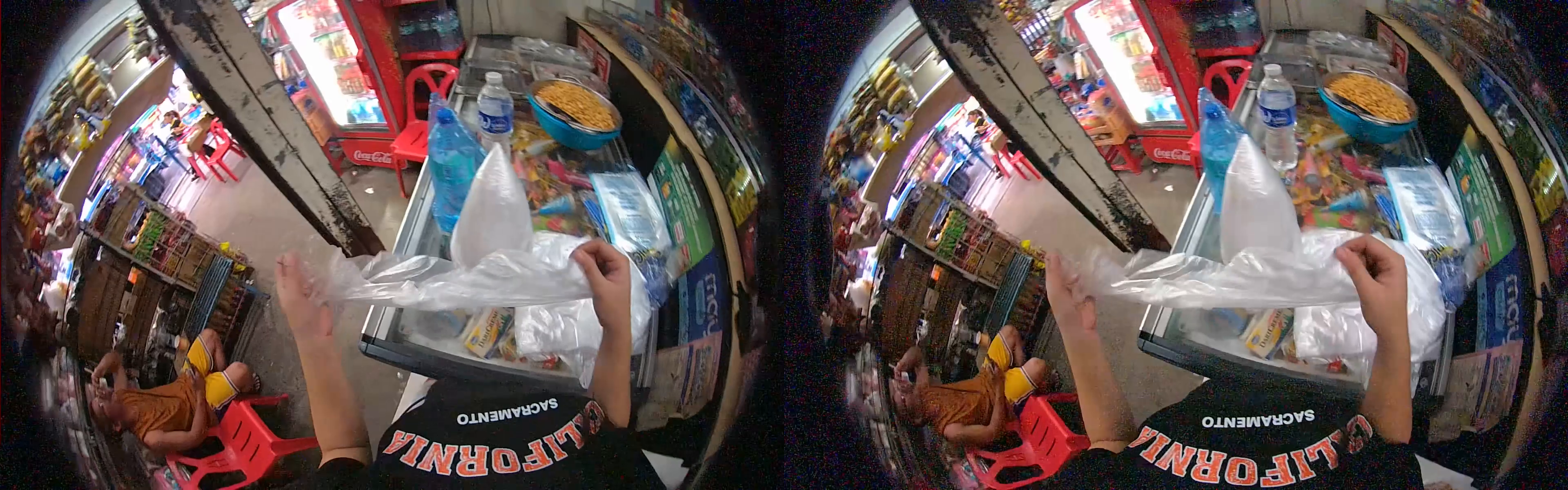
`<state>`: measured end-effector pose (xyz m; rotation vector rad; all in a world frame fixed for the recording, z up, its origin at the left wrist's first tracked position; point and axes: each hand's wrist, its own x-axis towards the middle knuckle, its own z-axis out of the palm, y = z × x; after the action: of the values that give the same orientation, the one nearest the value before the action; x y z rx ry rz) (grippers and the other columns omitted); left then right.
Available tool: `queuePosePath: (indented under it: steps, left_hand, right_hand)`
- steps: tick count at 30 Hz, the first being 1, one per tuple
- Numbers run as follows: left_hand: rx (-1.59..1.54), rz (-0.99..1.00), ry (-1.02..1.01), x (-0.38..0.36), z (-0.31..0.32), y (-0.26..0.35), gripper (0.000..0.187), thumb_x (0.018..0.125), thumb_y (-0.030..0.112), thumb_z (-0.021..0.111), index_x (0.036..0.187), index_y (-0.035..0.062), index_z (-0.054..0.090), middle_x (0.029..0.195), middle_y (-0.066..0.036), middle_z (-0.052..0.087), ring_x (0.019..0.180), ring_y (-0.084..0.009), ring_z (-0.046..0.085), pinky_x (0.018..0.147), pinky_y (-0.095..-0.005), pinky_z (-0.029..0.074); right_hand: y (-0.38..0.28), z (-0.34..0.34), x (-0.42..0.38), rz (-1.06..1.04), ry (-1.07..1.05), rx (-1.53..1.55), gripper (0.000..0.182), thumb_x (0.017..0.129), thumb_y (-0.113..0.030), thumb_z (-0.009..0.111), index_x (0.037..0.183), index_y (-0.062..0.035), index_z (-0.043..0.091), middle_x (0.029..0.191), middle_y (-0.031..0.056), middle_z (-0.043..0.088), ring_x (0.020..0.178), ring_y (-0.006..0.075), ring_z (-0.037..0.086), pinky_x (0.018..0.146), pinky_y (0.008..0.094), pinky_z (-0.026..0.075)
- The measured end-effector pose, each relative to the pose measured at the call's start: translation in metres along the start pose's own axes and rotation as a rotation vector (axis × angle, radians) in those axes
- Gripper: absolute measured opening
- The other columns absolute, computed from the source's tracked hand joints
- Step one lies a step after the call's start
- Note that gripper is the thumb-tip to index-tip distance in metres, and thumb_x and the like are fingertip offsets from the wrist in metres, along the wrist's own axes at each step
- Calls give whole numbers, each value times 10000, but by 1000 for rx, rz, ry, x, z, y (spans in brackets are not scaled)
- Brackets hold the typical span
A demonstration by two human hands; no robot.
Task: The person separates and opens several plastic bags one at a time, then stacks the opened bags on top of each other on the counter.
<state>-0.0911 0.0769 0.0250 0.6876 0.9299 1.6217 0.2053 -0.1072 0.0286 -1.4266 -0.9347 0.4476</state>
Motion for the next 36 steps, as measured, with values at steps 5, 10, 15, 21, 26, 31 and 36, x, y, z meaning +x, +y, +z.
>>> queuePosePath:
  steps: [5,10,15,21,26,31,36]
  left_hand:
    - [747,704,-117,-9,12,25,328,684,174,656,949,70,493,583,62,402,452,-32,338,396,-186,265]
    - [775,719,-647,-46,40,27,462,606,195,718,986,67,489,658,15,447,547,-60,409,462,-211,323]
    - [486,197,-1297,-115,66,-21,481,614,245,706,992,48,484,768,-39,512,699,-92,459,613,-234,370]
    - [581,-315,-1783,-101,53,-45,249,709,182,628,875,26,528,797,-25,538,713,-85,478,657,-222,379]
    - [277,-483,-1619,-77,41,-53,162,755,128,552,851,2,523,832,-56,562,710,-121,516,669,-232,397]
    - [-39,-471,-1171,-71,54,-41,234,760,130,520,960,11,493,859,-83,559,709,-151,529,652,-262,431]
    - [-94,-528,-640,-112,144,15,330,749,126,501,1057,36,421,861,-89,539,646,-162,526,579,-272,463]
  right_hand:
    - [-29,-4,4,-13,72,-279,101,703,-80,604,700,16,574,575,-21,505,523,26,390,476,175,298]
    - [-38,8,-5,-209,-152,-326,67,662,-68,624,692,-8,617,620,62,586,537,94,504,500,208,367]
    - [-47,35,-18,-426,-421,-127,75,652,-86,643,647,-25,599,538,49,547,454,108,479,437,223,346]
    - [-27,-2,-18,50,-442,395,305,774,-218,536,541,-41,449,435,-24,354,398,73,300,388,239,246]
    - [24,-37,-18,369,-596,1225,364,829,-331,429,553,-103,362,484,-28,365,436,81,341,415,227,278]
    - [9,-17,11,394,-357,1425,429,810,-445,394,1046,-95,472,926,65,552,843,222,534,784,360,397]
    - [-23,23,61,340,-510,1583,389,830,-403,375,1090,-126,454,1021,39,530,874,196,534,836,367,366]
